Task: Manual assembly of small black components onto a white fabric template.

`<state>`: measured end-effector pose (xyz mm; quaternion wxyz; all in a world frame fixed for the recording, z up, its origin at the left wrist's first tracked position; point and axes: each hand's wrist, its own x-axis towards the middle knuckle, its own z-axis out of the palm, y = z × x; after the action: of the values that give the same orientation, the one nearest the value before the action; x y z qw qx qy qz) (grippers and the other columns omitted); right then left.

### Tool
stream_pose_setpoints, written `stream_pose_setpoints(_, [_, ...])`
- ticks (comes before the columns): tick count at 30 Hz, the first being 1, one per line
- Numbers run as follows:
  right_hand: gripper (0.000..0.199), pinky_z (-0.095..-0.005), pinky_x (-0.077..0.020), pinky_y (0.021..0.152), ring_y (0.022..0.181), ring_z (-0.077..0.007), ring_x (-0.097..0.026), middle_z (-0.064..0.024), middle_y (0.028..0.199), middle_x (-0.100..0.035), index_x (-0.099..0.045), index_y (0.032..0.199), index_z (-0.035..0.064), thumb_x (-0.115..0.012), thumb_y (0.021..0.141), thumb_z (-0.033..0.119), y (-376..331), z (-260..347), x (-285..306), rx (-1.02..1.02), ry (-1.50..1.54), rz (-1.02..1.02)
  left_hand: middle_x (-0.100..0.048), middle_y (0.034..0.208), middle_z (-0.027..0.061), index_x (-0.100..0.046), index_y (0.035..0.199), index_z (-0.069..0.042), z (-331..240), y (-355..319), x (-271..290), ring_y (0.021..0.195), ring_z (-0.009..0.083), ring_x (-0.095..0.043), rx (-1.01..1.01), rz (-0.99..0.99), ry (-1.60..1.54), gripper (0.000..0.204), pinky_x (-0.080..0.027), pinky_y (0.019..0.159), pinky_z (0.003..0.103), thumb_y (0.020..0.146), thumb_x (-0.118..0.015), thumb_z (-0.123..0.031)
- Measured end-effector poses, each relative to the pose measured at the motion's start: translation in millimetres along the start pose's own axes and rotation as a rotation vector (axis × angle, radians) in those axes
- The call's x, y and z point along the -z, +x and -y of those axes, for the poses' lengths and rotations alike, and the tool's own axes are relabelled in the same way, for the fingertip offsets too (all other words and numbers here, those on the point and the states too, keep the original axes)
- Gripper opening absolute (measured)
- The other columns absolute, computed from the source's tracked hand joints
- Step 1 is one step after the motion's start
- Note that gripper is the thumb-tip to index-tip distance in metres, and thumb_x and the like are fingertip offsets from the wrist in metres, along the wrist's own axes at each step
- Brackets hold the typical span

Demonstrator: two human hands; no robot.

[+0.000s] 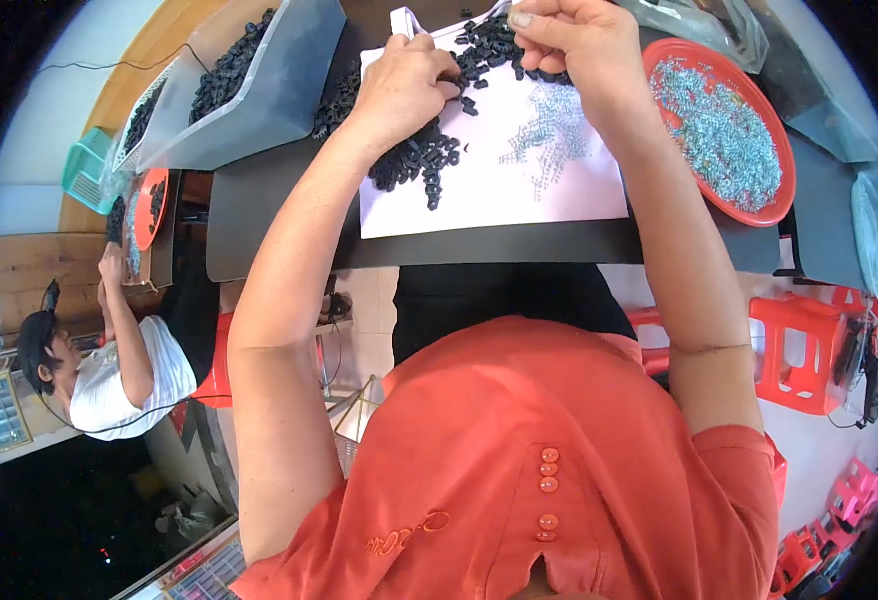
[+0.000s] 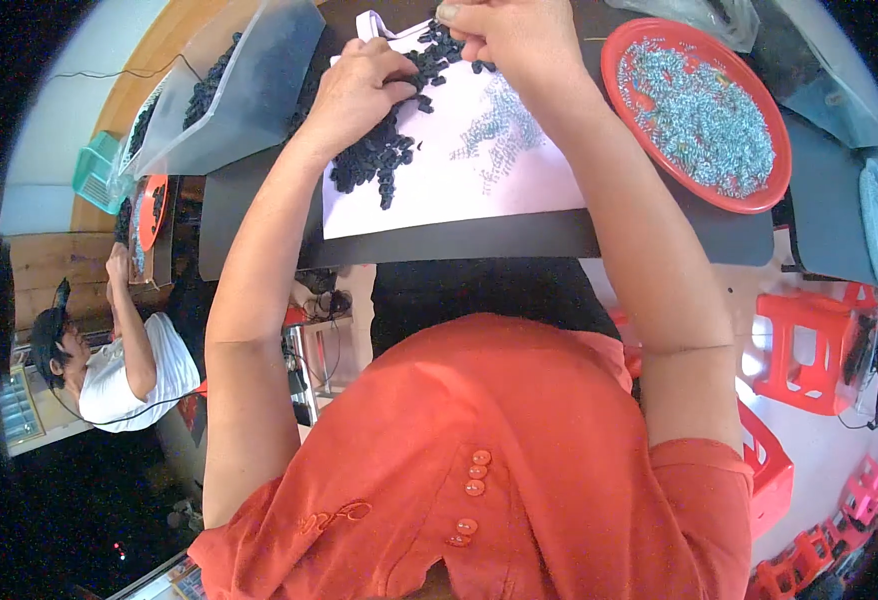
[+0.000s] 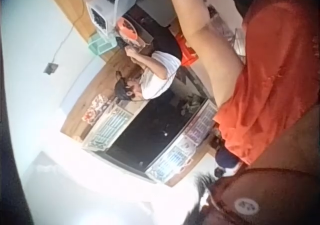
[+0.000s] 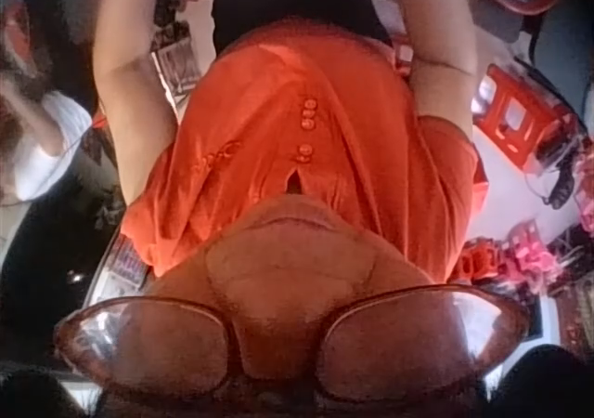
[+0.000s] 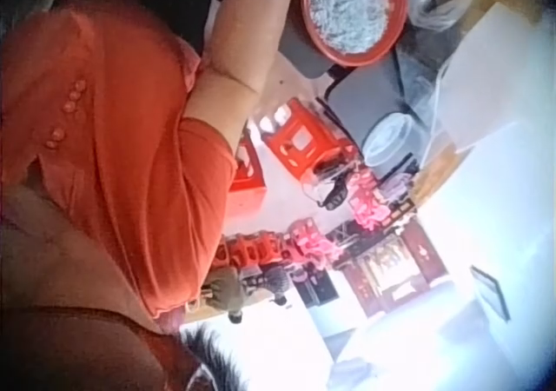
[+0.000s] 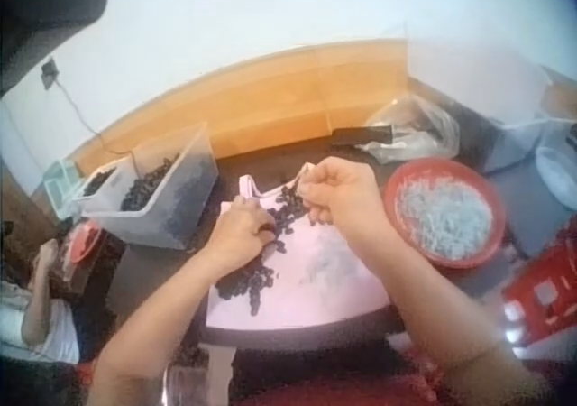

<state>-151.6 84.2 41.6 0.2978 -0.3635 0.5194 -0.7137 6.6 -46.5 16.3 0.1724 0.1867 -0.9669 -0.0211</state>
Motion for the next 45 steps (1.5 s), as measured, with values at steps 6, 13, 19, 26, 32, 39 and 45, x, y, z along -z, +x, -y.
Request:
stream_pose_setpoints(6, [0.004,-0.0205,-0.0424,0.048,0.051,-0.0101,-0.055,-0.0057,0.066,-0.062,-0.064,0.081,0.0000,-0.065,0.084,-0.003,0.6,0.0,-0.8,-0.021,0.007,-0.004,-0.063,0.096,0.0075,-0.072,0.097,-0.010,13.4,3.1,2.7,0.105,0.0272,-0.056,0.006,0.042,-0.067,0.017,-0.045,0.090,0.038,0.083,-0.064,-0.013])
stream_pose_setpoints(13, [0.004,-0.0200,-0.0431,0.049,0.053,-0.0100,-0.056,-0.0059,0.067,-0.062,-0.064,0.081,-0.0006,-0.064,0.084,-0.003,-3.1,3.3,-2.9,-0.004,-0.019,-0.007,-0.064,0.090,0.0081,-0.072,0.093,-0.009,10.7,8.0,9.0,0.098,0.0272,-0.058,0.083,0.125,-0.090,0.016,-0.045,0.087,0.038,0.081,-0.067,-0.018])
stream_pose_setpoints(19, [0.002,-0.0201,-0.0436,0.050,0.054,-0.0102,-0.056,-0.0062,0.067,-0.062,-0.064,0.083,-0.0014,-0.064,0.085,-0.002,-3.9,5.4,-2.1,-0.030,0.012,-0.027,-0.063,0.087,0.0095,-0.071,0.092,-0.006,8.6,20.8,-10.4,0.088,0.0270,-0.061,-0.028,-0.068,-0.103,0.019,-0.048,0.078,0.038,0.080,-0.070,-0.020])
stream_pose_setpoints(26, [0.002,-0.0201,-0.0434,0.050,0.054,-0.0095,-0.056,-0.0058,0.068,-0.063,-0.064,0.083,-0.0015,-0.064,0.085,-0.002,-4.2,7.7,-2.8,-0.043,-0.014,-0.037,-0.069,0.080,0.0127,-0.071,0.088,-0.005,5.1,35.1,-6.6,0.080,0.0302,-0.066,0.096,0.122,-0.185,0.025,-0.051,0.075,0.041,0.071,-0.075,-0.023])
stream_pose_setpoints(32, [0.002,-0.0203,-0.0431,0.050,0.054,-0.0093,-0.056,-0.0058,0.067,-0.063,-0.064,0.083,-0.0012,-0.064,0.085,-0.002,-4.9,5.2,-3.3,0.013,-0.028,-0.026,-0.068,0.072,0.0108,-0.072,0.082,-0.004,6.1,44.0,-10.0,0.067,0.0242,-0.065,0.095,0.140,-0.198,0.023,-0.049,0.066,0.035,0.067,-0.078,-0.020])
stream_pose_setpoints(39, [0.002,-0.0203,-0.0431,0.049,0.054,-0.0095,-0.056,-0.0059,0.067,-0.063,-0.064,0.083,-0.0011,-0.065,0.084,-0.002,-3.0,6.3,-1.3,-0.040,-0.026,-0.036,-0.068,0.074,0.0124,-0.072,0.080,-0.005,15.4,49.4,-6.7,0.077,0.0281,-0.066,0.154,0.254,-0.247,0.023,-0.050,0.072,0.038,0.065,-0.078,-0.022])
stream_pose_setpoints(45, [0.002,-0.0201,-0.0439,0.050,0.054,-0.0094,-0.056,-0.0055,0.068,-0.063,-0.065,0.084,-0.0006,-0.065,0.083,-0.002,-1.4,-0.3,-1.7,-0.038,-0.024,-0.017,-0.068,0.080,0.0097,-0.069,0.087,-0.001,17.9,26.6,-13.3,0.074,0.0191,-0.063,0.115,-0.021,-0.364,0.014,-0.048,0.070,0.032,0.077,-0.070,-0.011])
